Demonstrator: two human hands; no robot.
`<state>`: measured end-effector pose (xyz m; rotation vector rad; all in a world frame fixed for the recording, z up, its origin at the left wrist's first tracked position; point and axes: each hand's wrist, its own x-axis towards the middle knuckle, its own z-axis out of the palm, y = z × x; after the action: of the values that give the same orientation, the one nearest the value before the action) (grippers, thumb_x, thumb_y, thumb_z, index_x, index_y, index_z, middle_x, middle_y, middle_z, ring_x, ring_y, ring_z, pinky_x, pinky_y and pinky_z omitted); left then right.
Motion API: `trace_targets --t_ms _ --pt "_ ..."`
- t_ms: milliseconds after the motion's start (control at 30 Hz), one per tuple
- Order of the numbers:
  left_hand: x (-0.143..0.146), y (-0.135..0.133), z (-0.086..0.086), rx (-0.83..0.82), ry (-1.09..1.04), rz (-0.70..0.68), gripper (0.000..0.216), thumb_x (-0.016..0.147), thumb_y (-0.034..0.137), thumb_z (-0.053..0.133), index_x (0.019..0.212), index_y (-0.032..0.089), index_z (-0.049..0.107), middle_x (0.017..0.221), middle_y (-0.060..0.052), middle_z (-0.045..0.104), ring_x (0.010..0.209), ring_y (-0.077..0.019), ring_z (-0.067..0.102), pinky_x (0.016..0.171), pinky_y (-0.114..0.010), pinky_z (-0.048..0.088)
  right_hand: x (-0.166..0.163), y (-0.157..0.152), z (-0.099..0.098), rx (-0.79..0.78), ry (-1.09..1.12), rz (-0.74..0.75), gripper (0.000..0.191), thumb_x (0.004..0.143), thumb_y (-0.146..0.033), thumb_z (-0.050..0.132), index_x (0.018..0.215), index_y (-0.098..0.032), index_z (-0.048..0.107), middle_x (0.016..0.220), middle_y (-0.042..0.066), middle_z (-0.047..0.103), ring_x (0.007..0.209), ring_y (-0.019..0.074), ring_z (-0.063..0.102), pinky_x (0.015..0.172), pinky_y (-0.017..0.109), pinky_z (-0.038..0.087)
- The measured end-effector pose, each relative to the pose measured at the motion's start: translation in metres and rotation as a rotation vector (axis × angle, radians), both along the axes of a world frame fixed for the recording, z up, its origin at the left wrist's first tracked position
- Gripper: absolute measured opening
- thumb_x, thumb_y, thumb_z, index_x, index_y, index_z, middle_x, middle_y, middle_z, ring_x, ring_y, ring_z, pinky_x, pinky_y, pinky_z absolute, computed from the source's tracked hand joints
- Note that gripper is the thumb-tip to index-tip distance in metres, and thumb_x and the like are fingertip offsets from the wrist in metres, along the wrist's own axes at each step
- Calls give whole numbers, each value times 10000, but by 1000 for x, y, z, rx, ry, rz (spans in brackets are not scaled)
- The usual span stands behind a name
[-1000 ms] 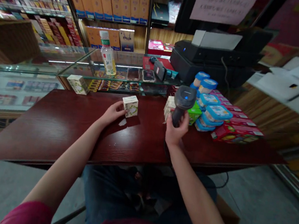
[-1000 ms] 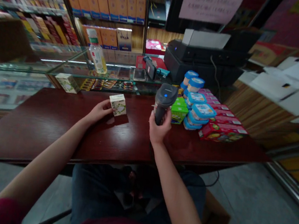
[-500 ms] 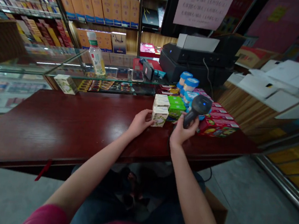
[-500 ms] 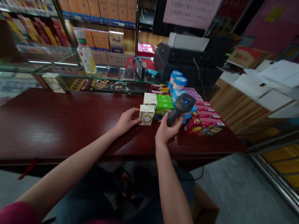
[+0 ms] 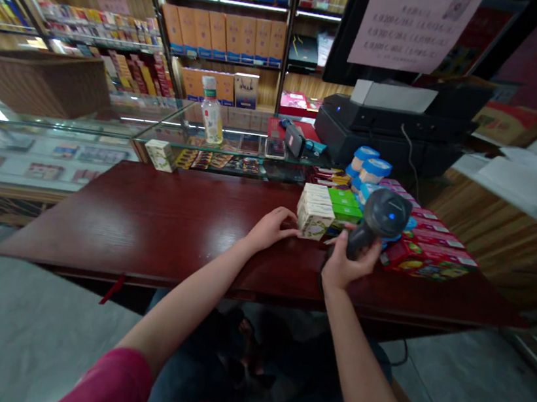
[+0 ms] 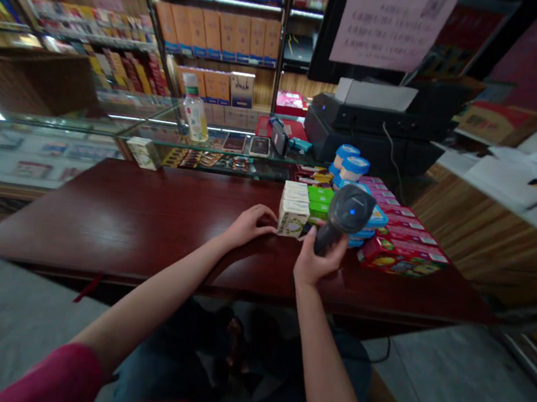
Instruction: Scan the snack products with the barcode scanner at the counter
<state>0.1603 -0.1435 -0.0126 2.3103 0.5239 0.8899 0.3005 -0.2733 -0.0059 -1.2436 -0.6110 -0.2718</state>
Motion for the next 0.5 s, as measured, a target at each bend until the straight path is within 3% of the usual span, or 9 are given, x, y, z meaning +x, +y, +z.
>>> trace_targets --t_ms 33,100,233,367,433,500 --pt "-13 11 -1 6 -20 -20 210 912 376 779 1050 248 687 1126 -60 719 1086 -221 688 982 -341 547 -5 -1 1 0 -5 39 606 875 -557 685 1355 -208 561 1138 187 727 985 351 761 899 590 624" --pt "-47 38 -3 10 -63 104 167 951 349 717 1076 240 695 1141 -66 720 1129 -224 675 1043 -364 525 -17 0 3 -11 -24 129 533 848 -529 723 1251 -199 610 1067 171 739 894 331 763 839 564 638" --pt "-136 106 -5 -60 -187 684 180 922 197 660 1101 198 657 1173 -107 677 1141 -236 650 1067 -402 514 -52 19 10 -120 -56 462 391 826 -432 781 1122 -206 660 1001 125 760 831 276 752 789 478 646" --pt "-205 160 -2 -156 -345 1168 395 869 126 672 1250 141 568 1347 -192 558 1287 -267 572 1173 -414 435 -96 60 12 -183 84 887 356 835 -380 800 1124 -227 661 993 79 769 651 179 676 579 338 600" --pt "-221 177 0 -160 -383 1277 516 848 120 694 1330 112 511 1425 -230 490 1379 -286 503 1223 -407 381 -117 83 11 -213 185 1005 375 818 -396 816 1105 -220 651 985 62 771 539 123 599 472 282 536" --pt "-228 192 2 -122 -386 1299 631 827 133 728 1395 100 455 1480 -246 444 1451 -305 431 1263 -411 330 -132 104 8 -239 264 1072 393 801 -416 826 1084 -215 641 981 50 770 474 91 551 423 259 496"
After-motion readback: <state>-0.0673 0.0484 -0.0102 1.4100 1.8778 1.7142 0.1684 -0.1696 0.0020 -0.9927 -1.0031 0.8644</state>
